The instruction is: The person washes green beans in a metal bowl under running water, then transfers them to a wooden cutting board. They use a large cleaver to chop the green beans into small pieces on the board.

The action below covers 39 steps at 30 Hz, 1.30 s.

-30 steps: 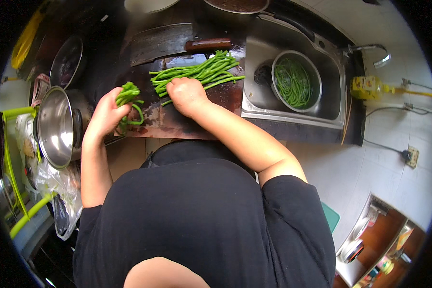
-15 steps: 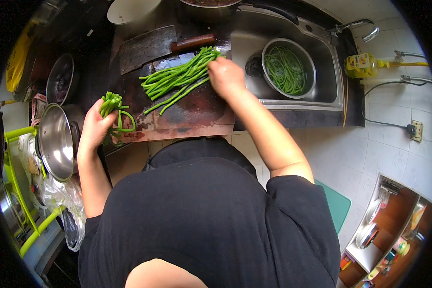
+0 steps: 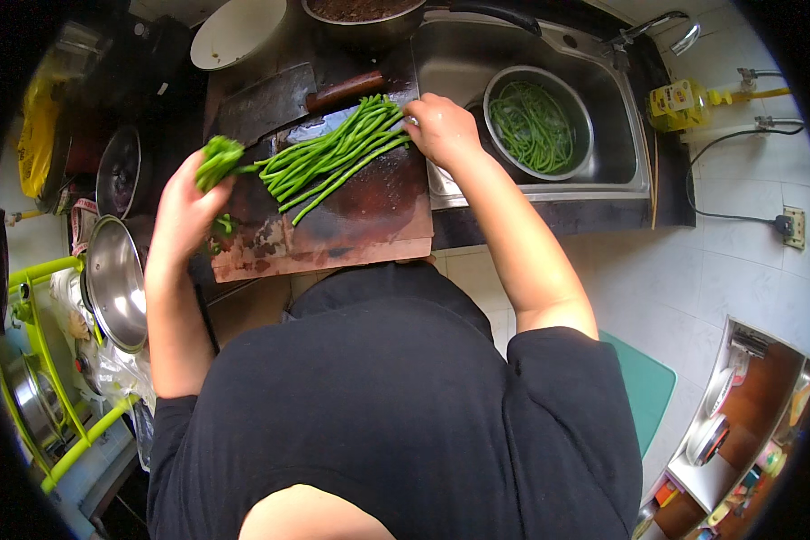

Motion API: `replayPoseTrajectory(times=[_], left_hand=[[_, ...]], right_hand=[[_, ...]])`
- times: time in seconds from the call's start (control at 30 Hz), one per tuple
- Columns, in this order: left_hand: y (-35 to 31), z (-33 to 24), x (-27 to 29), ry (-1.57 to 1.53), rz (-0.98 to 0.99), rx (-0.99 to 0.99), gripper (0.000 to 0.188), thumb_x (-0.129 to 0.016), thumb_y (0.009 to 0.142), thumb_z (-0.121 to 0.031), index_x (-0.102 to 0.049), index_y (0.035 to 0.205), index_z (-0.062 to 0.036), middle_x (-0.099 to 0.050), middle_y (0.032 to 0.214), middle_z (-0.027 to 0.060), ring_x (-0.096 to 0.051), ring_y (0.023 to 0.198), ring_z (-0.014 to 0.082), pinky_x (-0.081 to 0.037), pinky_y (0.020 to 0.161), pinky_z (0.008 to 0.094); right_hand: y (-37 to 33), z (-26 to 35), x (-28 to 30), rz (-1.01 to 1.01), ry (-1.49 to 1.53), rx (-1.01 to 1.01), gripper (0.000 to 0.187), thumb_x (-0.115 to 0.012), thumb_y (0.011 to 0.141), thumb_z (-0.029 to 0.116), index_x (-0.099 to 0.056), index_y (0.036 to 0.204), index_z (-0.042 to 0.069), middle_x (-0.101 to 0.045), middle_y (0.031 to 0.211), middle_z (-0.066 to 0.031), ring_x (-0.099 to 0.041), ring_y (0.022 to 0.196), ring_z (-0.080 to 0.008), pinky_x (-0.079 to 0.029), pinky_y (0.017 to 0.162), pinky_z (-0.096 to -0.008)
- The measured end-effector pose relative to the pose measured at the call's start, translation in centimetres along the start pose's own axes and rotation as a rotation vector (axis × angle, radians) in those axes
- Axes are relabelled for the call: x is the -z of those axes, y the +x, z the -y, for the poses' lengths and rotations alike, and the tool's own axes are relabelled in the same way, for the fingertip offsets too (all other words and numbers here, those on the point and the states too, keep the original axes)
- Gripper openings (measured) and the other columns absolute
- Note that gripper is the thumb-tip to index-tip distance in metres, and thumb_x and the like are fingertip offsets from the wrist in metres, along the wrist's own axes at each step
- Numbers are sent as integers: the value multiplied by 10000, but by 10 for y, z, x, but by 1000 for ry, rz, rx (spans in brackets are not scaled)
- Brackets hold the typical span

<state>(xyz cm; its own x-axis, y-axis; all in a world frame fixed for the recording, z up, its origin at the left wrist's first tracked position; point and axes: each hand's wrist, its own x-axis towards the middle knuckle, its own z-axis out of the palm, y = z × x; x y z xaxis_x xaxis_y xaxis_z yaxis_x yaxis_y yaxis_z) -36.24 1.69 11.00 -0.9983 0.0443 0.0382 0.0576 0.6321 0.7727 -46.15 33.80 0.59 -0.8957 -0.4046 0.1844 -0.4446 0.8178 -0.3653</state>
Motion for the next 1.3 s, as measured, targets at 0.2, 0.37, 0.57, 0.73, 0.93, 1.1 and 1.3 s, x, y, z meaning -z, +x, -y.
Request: replayPoseTrajectory(times=[0.2, 0.37, 0.57, 0.73, 0.93, 1.1, 1.3], left_hand=[[71, -25, -107, 400, 53, 15, 318, -625, 729, -200, -554, 964, 3, -587, 989, 198, -579, 910, 352, -465, 787, 423], [90, -3, -190, 542, -95, -74, 466, -708, 693, -245, -522, 1039, 6, -508, 1123, 160, -486, 1055, 341, -389, 912, 448], [83, -23, -184, 620, 129, 3, 1009, -796, 594, -396, -258, 1324, 48, -489, 1213, 195, -490, 1123, 324, -375, 938, 454], [84, -37, -182, 754, 205, 115, 1136, -830, 522, -421, -221, 1341, 76, -505, 1207, 185, -511, 1109, 311, -391, 939, 428], [85, -18, -184, 697, 136, -39, 864, -813, 557, -347, -414, 1242, -3, -532, 1097, 168, -546, 990, 321, -475, 816, 393], [69, -13, -175, 686, 102, -68, 1072, -830, 499, -378, -294, 1344, 6, -456, 1259, 167, -488, 1114, 319, -389, 936, 458], [42, 9, -129, 850, 178, -23, 1027, -810, 490, -469, -363, 1292, -10, -489, 1184, 152, -470, 1123, 292, -288, 991, 532]], right_hand=[[-26, -9, 4, -52, 300, -214, 164, -631, 772, 256, -645, 874, 128, -591, 823, -66, -596, 754, -259, -473, 654, -362], [-64, -31, 0, -36, 339, -272, 180, -620, 782, 264, -649, 854, 102, -592, 822, -82, -597, 724, -251, -470, 637, -361], [-84, -41, 6, -15, 425, -311, 168, -633, 779, 244, -645, 862, 98, -596, 835, -71, -590, 709, -241, -468, 645, -347], [-78, -39, 10, 1, 395, -269, 260, -663, 752, 281, -625, 937, 103, -591, 898, -76, -582, 831, -251, -470, 722, -354], [-56, -16, 0, -58, 245, 18, 684, -759, 642, 305, -469, 1226, 99, -467, 1190, -146, -443, 1121, -332, -402, 922, -403], [-29, 6, -3, -59, 117, 202, 832, -786, 603, 298, -388, 1310, 113, -380, 1312, -167, -355, 1224, -363, -343, 983, -445], [11, 8, -12, 118, -48, 402, 930, -800, 562, 314, -341, 1351, 140, -305, 1393, -162, -324, 1259, -381, -322, 1016, -455]])
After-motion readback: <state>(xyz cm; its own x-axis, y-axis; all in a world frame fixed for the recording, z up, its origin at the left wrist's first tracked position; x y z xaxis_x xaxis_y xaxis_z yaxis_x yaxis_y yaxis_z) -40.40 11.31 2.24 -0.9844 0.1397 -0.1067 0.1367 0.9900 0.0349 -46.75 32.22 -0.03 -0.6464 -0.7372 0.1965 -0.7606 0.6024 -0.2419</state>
